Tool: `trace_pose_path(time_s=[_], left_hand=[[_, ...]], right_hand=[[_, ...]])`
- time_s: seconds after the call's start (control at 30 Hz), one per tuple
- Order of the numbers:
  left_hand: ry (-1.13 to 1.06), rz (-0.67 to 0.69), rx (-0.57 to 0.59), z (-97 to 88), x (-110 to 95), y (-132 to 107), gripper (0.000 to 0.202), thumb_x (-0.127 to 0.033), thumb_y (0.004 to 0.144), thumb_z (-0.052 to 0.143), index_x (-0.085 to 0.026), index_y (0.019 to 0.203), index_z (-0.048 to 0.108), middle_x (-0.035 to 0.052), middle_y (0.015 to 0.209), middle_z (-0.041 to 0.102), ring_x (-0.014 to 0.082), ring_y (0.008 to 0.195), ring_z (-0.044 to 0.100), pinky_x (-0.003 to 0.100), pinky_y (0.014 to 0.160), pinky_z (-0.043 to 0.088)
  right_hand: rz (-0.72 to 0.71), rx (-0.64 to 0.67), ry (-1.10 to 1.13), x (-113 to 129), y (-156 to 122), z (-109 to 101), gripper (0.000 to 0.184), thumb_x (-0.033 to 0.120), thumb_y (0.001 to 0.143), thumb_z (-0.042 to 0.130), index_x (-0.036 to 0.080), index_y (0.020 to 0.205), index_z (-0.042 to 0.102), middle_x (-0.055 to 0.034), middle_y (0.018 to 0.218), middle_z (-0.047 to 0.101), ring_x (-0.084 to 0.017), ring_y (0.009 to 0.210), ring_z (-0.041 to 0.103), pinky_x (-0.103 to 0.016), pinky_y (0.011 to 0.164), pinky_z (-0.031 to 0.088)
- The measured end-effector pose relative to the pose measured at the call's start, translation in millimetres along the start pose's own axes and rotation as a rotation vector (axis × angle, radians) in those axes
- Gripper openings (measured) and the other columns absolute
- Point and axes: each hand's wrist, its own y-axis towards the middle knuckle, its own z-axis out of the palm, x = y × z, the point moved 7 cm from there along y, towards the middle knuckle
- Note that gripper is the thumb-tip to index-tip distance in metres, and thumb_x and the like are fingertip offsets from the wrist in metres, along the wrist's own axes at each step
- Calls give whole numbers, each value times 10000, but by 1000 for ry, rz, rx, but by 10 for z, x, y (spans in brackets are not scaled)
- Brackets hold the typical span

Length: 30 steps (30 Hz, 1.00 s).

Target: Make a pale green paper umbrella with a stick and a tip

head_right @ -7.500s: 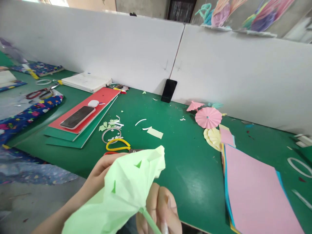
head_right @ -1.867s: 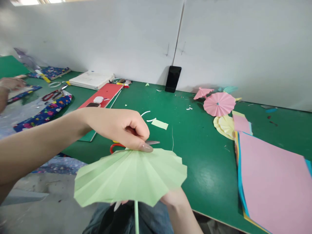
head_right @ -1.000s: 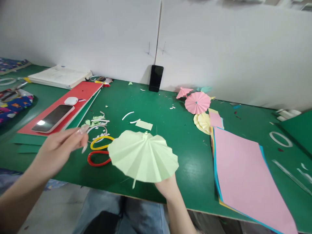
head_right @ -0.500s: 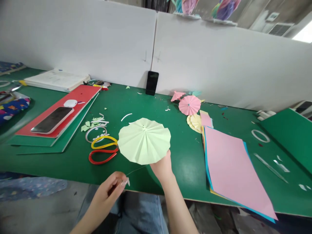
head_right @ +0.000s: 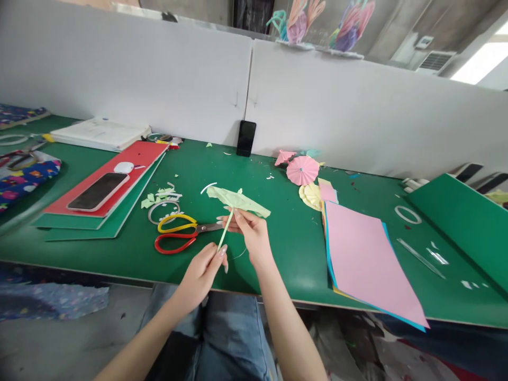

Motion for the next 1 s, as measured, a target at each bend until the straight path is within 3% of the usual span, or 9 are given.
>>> trace_pose_path(time_s=[0.27, 0.67, 1.0], left_hand=[[-78, -23, -62, -15, 79, -49, 419, -418, 943, 316, -198, 591, 381, -20, 587, 423, 138, 583, 431, 258, 592, 337], [-80, -4, -76, 5, 32, -75, 418, -418, 947, 311, -197, 598, 375, -26, 587, 408, 131, 570, 400, 253, 579, 307], [-55, 37, -73, 40, 82, -100, 387, -380, 958, 295, -201, 628, 390, -15, 624, 434, 135, 594, 431, 255, 599, 333]], right_hand=[[51, 34, 86, -32, -46, 15, 349, 479, 767, 660, 202, 970, 726, -58, 828, 755, -215, 757, 714, -362, 752, 560], [74, 127, 28, 25, -175, 43, 315, 462, 769, 674, 234, 974, 743, -43, 841, 756, -219, 764, 710, -386, 781, 566], [5, 133, -25, 53, -253, 80, 272, 414, 835, 615, 244, 1014, 731, -26, 848, 755, -212, 784, 714, -369, 766, 581]])
